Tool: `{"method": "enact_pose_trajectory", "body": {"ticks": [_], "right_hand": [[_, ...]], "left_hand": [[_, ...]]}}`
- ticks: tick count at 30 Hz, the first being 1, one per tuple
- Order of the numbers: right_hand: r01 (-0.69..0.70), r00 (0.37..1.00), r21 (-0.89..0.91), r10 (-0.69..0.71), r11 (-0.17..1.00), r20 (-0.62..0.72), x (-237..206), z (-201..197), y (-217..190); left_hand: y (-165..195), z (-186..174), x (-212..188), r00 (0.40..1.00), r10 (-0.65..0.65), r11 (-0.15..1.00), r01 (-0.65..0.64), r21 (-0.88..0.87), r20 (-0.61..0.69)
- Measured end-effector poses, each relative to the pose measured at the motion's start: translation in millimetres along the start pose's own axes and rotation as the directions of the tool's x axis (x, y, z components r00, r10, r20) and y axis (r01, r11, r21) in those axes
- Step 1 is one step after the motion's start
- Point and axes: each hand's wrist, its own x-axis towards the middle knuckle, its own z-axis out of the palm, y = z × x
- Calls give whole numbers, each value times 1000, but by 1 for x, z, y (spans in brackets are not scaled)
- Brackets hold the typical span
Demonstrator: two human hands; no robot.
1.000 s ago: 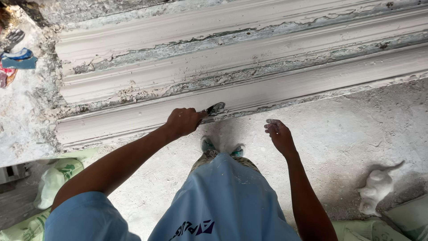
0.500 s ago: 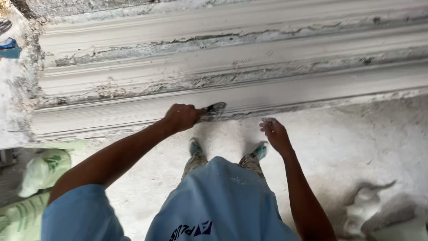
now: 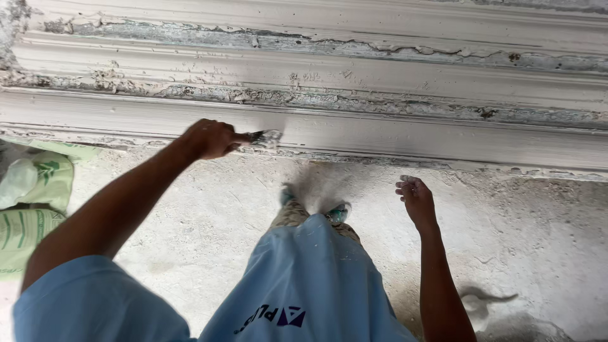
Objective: The person uses a small scraper to remove dried plaster residue from the grooves and fluted surfaces of decorative plaster molding pieces laid on the workshop floor. They work along the lengths of several moldings, repositioning pieces and scraping different sections one after another.
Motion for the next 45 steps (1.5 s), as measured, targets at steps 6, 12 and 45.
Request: {"method": "enact_pose_trajectory", "body": {"ticks": [6, 12, 45], "right_hand": [[35, 999, 26, -35, 999, 11, 7, 15, -8], [31, 999, 8, -31, 999, -43, -5, 6, -12], [-48, 995, 4, 48, 999, -92, -14, 10, -10]], "left_hand": [[56, -9, 52, 986, -61, 996, 52, 66, 155], [40, -26, 28, 984, -57, 996, 44, 82, 167], [122, -28, 109, 993, 102, 989, -108, -102, -60]]}}
